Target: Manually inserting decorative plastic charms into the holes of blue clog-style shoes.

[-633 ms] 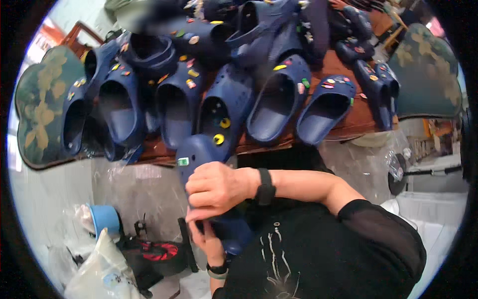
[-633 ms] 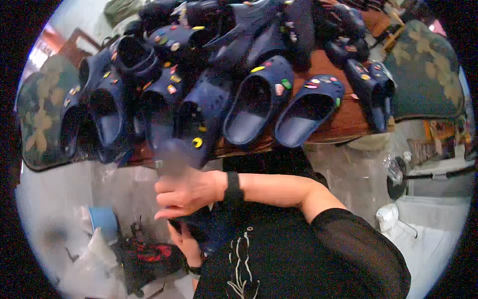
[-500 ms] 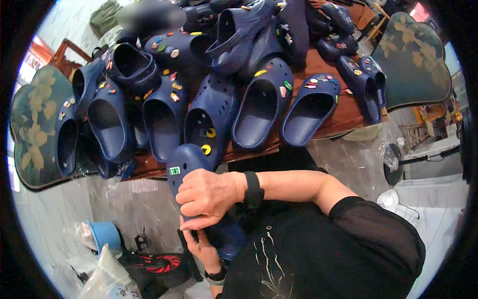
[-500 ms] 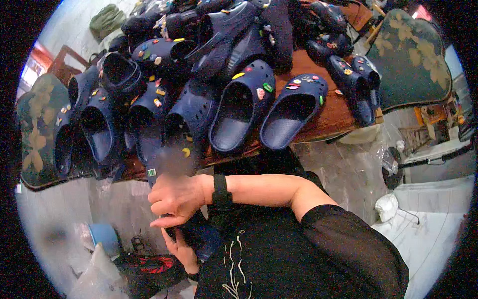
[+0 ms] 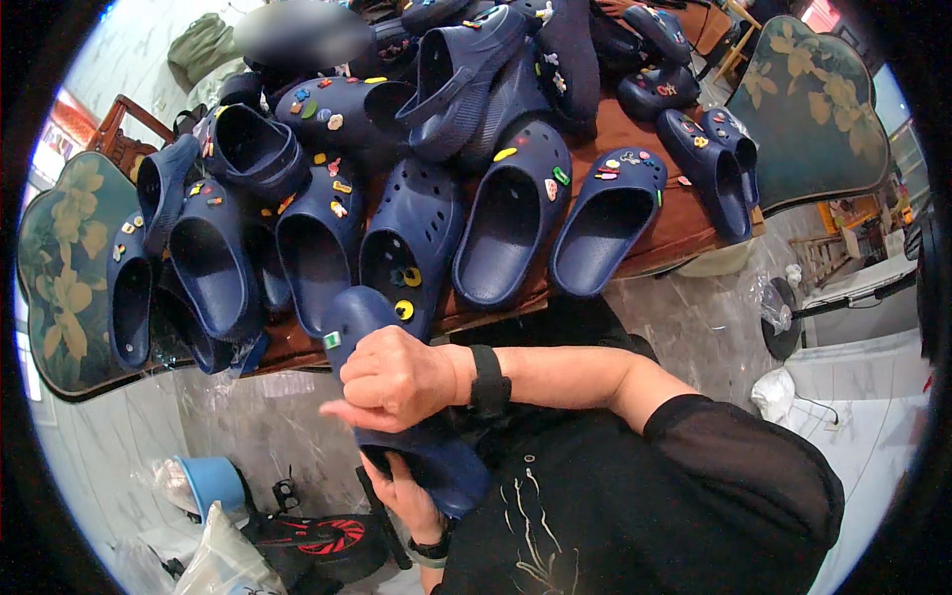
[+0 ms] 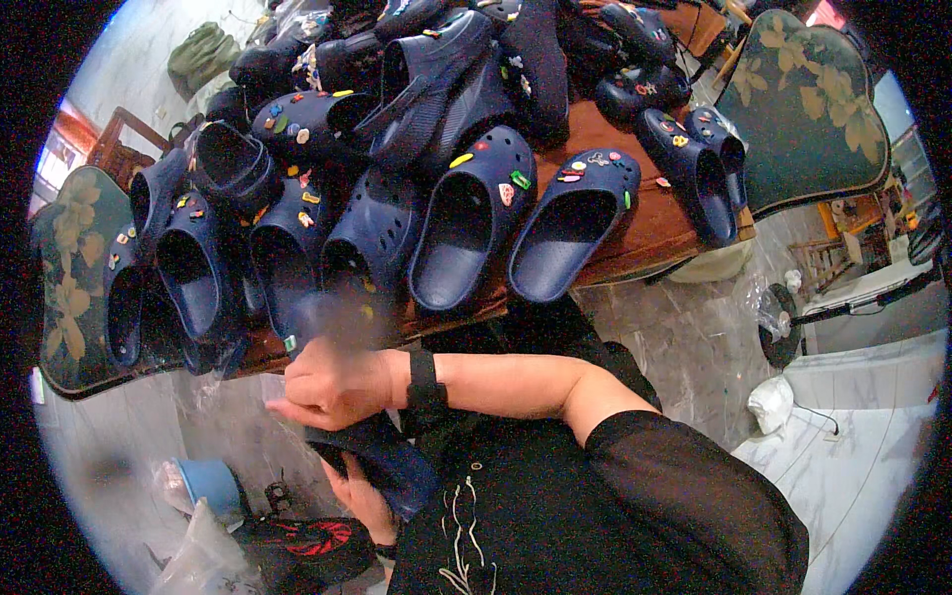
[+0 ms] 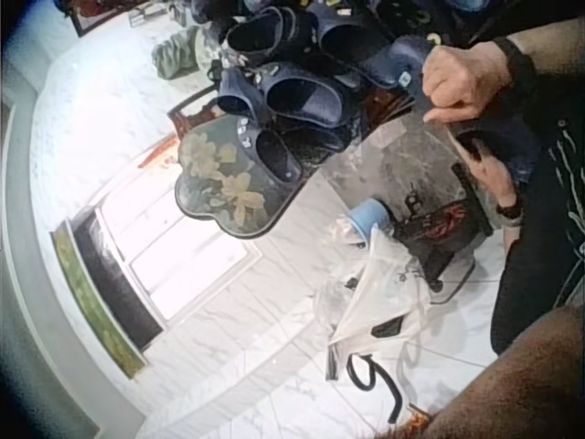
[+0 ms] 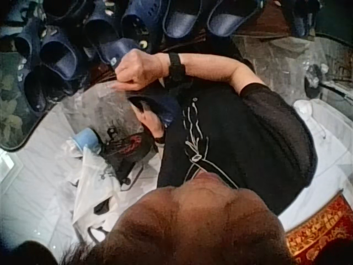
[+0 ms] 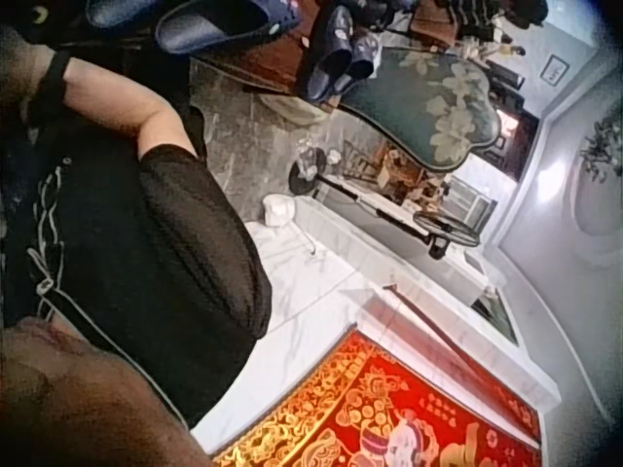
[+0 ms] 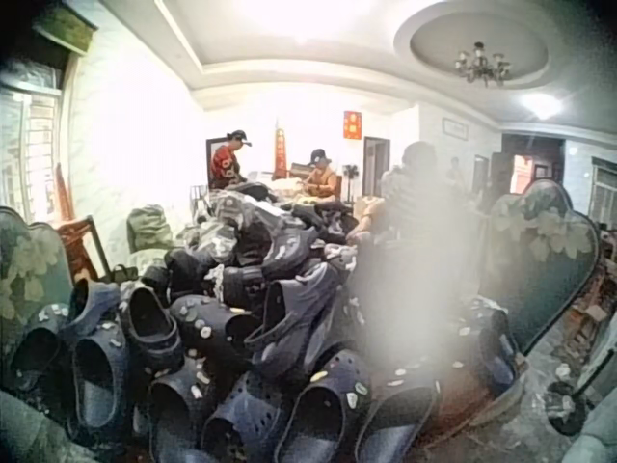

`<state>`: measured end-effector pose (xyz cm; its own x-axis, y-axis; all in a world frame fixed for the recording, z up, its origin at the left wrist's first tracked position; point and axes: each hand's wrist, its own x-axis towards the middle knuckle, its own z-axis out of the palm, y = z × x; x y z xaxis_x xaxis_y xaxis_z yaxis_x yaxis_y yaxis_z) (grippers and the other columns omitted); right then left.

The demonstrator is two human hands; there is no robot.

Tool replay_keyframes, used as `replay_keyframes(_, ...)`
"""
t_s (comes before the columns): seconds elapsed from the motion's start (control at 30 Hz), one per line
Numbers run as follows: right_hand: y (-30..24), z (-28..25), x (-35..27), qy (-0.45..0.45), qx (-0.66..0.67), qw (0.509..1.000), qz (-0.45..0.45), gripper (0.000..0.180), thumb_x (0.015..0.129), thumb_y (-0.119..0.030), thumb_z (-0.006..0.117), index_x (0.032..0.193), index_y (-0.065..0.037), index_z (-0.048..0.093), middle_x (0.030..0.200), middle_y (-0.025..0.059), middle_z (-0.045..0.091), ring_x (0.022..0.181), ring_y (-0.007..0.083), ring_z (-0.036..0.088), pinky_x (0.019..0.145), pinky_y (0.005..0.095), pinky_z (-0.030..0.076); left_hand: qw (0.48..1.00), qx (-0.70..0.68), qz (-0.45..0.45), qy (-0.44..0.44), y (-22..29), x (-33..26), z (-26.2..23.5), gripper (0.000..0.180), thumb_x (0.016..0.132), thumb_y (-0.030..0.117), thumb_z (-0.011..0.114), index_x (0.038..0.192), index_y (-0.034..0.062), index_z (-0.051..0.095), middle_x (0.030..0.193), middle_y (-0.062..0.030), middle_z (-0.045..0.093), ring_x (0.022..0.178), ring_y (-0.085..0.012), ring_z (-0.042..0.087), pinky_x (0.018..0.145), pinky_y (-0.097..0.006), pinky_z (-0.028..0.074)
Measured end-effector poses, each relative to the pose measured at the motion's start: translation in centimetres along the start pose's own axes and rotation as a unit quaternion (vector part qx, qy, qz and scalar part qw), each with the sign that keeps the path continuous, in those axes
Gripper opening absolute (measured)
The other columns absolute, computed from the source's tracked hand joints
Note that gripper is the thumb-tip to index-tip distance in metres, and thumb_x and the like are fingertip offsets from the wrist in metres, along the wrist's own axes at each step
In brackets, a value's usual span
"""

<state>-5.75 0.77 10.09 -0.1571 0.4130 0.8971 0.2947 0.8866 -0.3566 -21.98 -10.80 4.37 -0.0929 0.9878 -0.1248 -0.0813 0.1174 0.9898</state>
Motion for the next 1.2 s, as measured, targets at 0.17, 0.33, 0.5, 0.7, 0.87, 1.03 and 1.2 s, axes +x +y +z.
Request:
replay_keyframes(0.17, 2.1, -0.7, -0.4, 0.038, -0.135, 0.987, 0.076, 0.042, 0.082, -0.014, 0.074, 0.054, -0.008, 0.042, 0.053, 0.0080, 0.043, 0.044, 0.0259, 0.047, 0.042, 0.0368, 0.036, 0.997, 0.048, 0.032, 0.054, -1.7, 0.4, -1.3, 0.050, 0.100, 0.017, 0.050, 0.142, -0.0057, 0.036, 0.140, -0.0167, 0.045, 0.120, -0.0244, 0.047, 0.104, -0.035, 0.035)
replay_keyframes(0.33, 6.3, -1.9, -2.6, -0.036, -0.351, 0.927, 0.129, 0.037, 0.083, -0.035, 0.071, 0.063, -0.010, 0.052, 0.060, 0.0052, 0.049, 0.057, 0.0225, 0.053, 0.054, 0.0338, 0.043, 0.978, 0.033, 0.182, 0.094, -2.7, 2.3, -3.3, 0.055, 0.100, 0.021, 0.049, 0.145, -0.0040, 0.031, 0.146, -0.0206, 0.036, 0.128, -0.0286, 0.043, 0.109, -0.046, 0.032)
replay_keyframes(0.5, 6.6, -1.5, -2.6, -0.065, -0.406, 0.898, 0.155, 0.040, 0.082, -0.043, 0.067, 0.070, -0.008, 0.055, 0.070, 0.0077, 0.050, 0.072, 0.0231, 0.051, 0.065, 0.0340, 0.040, 0.951, 0.192, 0.212, 0.118, -1.9, 3.2, -5.0, 0.057, 0.090, 0.007, 0.046, 0.144, -0.0035, 0.032, 0.143, -0.0189, 0.040, 0.129, -0.0298, 0.042, 0.109, -0.041, 0.030)
replay_keyframes(0.7, 6.2, -3.1, -3.0, -0.069, -0.319, 0.930, 0.170, 0.021, 0.088, -0.025, 0.063, 0.081, -0.005, 0.059, 0.082, 0.0110, 0.053, 0.084, 0.0283, 0.052, 0.074, 0.0374, 0.042, 0.952, 0.198, 0.230, 0.041, 0.9, 1.5, -1.5, 0.058, 0.088, 0.003, 0.046, 0.144, -0.0047, 0.034, 0.144, -0.0222, 0.039, 0.129, -0.0313, 0.044, 0.109, -0.041, 0.032)
replay_keyframes(0.87, 3.4, -11.4, -4.1, 0.136, 0.362, 0.819, 0.424, 0.041, 0.104, -0.034, 0.035, 0.119, -0.001, 0.054, 0.116, 0.0107, 0.060, 0.108, 0.0190, 0.058, 0.096, 0.0327, 0.044, 0.916, 0.231, 0.286, -0.162, 1.7, 1.5, 1.0, 0.057, 0.081, -0.008, 0.046, 0.137, -0.0065, 0.043, 0.139, -0.0281, 0.046, 0.126, -0.0378, 0.050, 0.106, -0.043, 0.037)
replay_keyframes(1.03, -0.8, -21.2, -3.8, -0.021, 0.215, 0.913, 0.346, 0.093, 0.069, -0.053, 0.081, 0.135, 0.002, 0.043, 0.137, 0.0154, 0.045, 0.127, 0.0268, 0.046, 0.109, 0.0376, 0.032, 0.852, 0.245, 0.369, -0.278, 2.3, 2.9, 6.6, 0.065, 0.070, -0.017, 0.047, 0.134, -0.0042, 0.048, 0.135, -0.0317, 0.048, 0.126, -0.0470, 0.048, 0.107, -0.047, 0.036)
replay_keyframes(1.2, -2.9, -28.5, -5.2, -0.172, 0.010, 0.944, 0.283, 0.079, 0.066, -0.031, 0.087, 0.132, -0.006, 0.051, 0.141, 0.0173, 0.040, 0.133, 0.0349, 0.038, 0.109, 0.0439, 0.033, 0.820, 0.254, 0.367, -0.358, 3.6, 3.4, 11.9, 0.070, 0.066, -0.020, 0.044, 0.134, -0.0047, 0.048, 0.135, -0.0324, 0.048, 0.128, -0.0458, 0.046, 0.107, -0.045, 0.036)
